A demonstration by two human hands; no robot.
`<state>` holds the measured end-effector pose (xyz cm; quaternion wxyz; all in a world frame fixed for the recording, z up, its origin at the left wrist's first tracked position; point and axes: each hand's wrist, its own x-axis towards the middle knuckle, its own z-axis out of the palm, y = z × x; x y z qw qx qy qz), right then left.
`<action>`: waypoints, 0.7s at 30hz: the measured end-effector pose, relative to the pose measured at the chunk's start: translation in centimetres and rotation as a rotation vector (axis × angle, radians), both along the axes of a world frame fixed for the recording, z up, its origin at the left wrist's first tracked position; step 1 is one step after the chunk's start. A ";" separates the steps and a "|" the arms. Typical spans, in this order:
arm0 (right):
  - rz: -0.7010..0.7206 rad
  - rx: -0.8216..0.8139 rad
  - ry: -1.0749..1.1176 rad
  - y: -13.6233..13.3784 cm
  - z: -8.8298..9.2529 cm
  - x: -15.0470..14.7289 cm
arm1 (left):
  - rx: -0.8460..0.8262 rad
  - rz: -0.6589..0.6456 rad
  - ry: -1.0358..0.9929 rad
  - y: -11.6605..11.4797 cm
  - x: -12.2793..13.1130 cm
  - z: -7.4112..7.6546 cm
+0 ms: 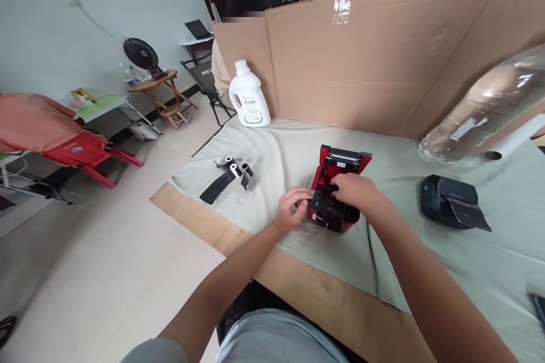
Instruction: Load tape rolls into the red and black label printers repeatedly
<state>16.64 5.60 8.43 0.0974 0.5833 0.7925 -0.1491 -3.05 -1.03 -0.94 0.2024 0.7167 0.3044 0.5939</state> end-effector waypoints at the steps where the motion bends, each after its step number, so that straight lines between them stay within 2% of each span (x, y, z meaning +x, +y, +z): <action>1: -0.006 -0.027 -0.028 0.1 0.4 -0.4 | 0.000 -0.005 0.001 0.0 0.0 0.0; 5: -0.070 -0.007 -0.084 -0.2 1.2 -1.0 | -0.033 -0.005 0.021 0.0 -0.1 0.0; 11: -0.062 0.072 0.021 -0.5 -0.1 0.2 | -0.011 -0.049 -0.016 0.1 -0.1 0.1; 15: -0.038 0.202 0.165 -0.6 -0.4 0.9 | 0.010 -0.040 -0.029 0.2 -0.2 0.1; 19: -0.122 0.236 0.366 -2.0 1.6 0.3 | 0.003 -0.032 -0.010 0.2 -0.3 0.0; 21: -0.173 0.326 0.436 -2.9 3.2 -0.4 | -0.018 -0.011 -0.029 0.2 -0.4 0.1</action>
